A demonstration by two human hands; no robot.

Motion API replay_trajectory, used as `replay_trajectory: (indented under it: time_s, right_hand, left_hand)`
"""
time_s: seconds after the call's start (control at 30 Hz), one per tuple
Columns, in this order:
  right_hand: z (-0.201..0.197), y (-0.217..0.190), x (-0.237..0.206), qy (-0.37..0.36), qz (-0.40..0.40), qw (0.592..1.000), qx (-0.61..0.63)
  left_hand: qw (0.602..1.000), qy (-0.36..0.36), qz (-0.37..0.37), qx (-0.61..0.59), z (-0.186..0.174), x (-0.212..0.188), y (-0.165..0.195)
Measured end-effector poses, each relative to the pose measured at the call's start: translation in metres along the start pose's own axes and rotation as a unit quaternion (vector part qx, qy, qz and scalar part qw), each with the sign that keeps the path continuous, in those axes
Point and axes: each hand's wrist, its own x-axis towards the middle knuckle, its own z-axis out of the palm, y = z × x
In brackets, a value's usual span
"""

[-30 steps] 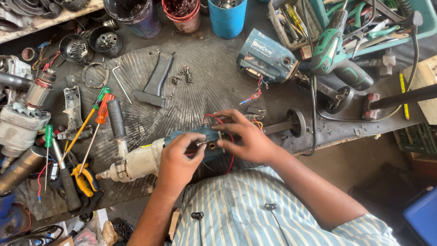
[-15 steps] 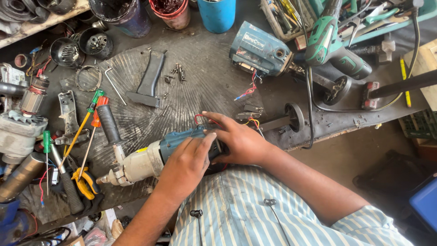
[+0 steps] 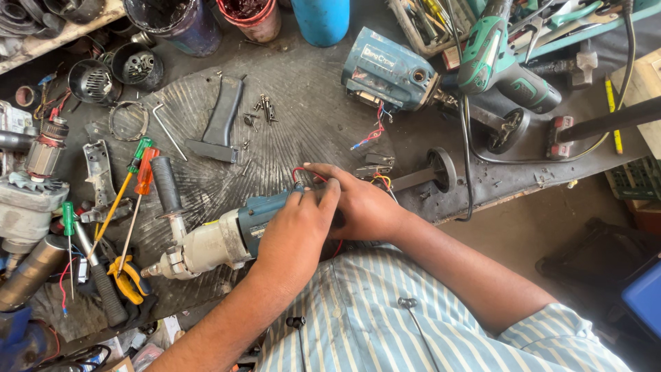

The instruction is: The person repairs a blue power drill at a cluttered workbench. They use a screwdriver to unscrew the drill housing, handle and reposition red and black wires, adjust internal components, and press the housing back together while testing the switch.

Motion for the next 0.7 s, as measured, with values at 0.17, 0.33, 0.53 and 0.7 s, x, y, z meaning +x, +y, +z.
replay_trajectory:
  time_s: [0.17,0.33,0.53,0.7]
  right_hand:
    - [-0.002,0.003,0.002,0.004,-0.024,1.0,-0.009]
    - [-0.003,0.006,0.002,0.003,-0.028,1.0,-0.01]
    - [-0.002,0.007,0.005,-0.011,-0.016,1.0,-0.008]
    - [-0.002,0.004,0.006,-0.019,-0.005,1.0,-0.013]
  left_hand:
    - [0.99,0.049,0.013,-0.128,-0.007,-0.01,-0.018]
    - [0.977,0.159,0.004,-0.146,0.005,-0.029,-0.031]
    - [0.973,0.189,0.049,-0.127,0.017,-0.034,-0.039]
    - [0.974,0.184,0.048,-0.124,0.018,-0.026,-0.041]
